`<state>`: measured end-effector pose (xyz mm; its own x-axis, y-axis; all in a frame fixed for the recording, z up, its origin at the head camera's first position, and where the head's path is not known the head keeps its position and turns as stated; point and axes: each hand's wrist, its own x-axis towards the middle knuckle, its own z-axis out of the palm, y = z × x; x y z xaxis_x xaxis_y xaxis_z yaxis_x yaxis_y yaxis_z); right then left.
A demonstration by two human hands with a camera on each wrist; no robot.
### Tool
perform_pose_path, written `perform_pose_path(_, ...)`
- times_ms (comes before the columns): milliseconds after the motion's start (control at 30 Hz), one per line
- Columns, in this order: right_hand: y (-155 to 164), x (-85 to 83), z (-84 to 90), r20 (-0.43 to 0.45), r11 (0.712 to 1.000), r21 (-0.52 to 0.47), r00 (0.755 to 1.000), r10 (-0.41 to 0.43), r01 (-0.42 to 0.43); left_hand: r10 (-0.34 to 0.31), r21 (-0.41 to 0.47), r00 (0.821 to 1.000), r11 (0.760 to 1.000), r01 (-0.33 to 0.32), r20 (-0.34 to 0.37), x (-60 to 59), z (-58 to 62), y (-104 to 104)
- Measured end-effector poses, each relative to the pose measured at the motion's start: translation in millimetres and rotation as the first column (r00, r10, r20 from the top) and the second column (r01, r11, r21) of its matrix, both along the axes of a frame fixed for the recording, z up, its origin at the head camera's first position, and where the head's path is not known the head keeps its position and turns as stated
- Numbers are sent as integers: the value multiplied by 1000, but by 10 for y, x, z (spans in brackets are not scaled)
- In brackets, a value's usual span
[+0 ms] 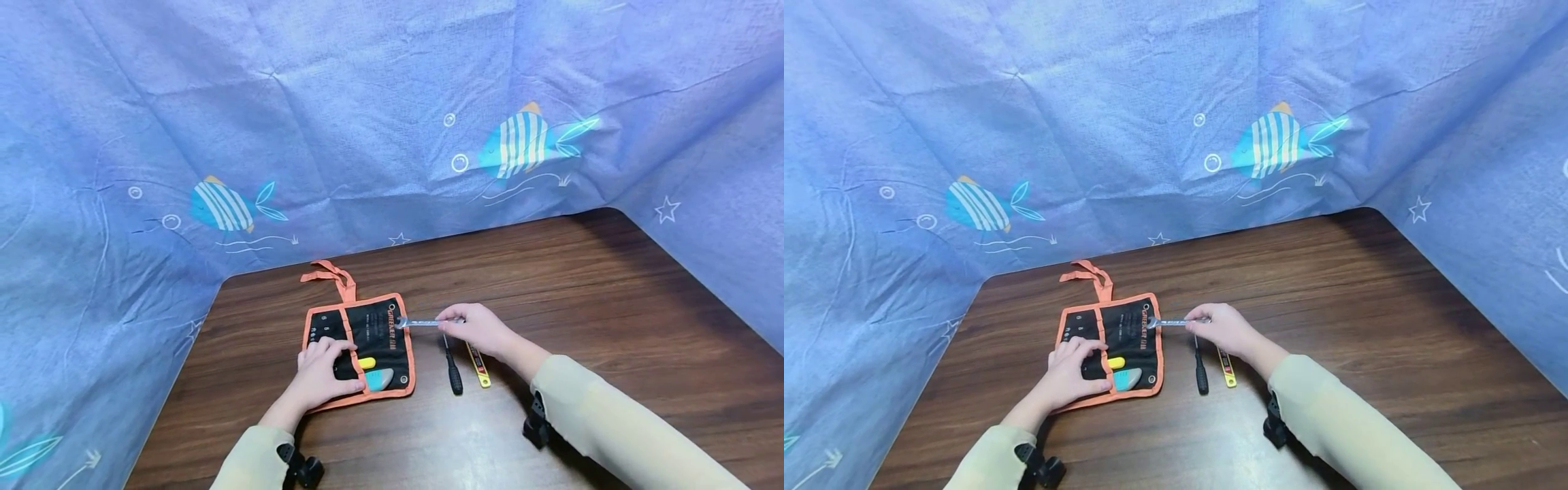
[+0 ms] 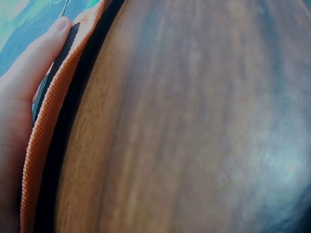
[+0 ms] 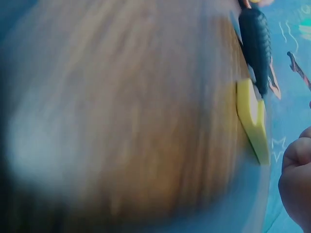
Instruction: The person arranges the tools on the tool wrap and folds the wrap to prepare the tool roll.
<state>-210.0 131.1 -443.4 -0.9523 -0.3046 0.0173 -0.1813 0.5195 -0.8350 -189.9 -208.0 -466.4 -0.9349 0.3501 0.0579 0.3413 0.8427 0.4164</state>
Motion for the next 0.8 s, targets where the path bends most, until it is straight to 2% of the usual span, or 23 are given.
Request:
perform_pose_path(267,-201,-26,-3,-16,989,73,991,132,-130,4,2,1000,1000,-4,8,2,2,-10)
perform_pose_path(500,-319,-84,43,13,976,116,983,182,-182,10,3,1000,1000,-10,18,0,12,2)
perform_pose_path(800,-448,-144,64,-8,959,139,968,252,-248,22,9,999,1000,-23,43,5,34,14)
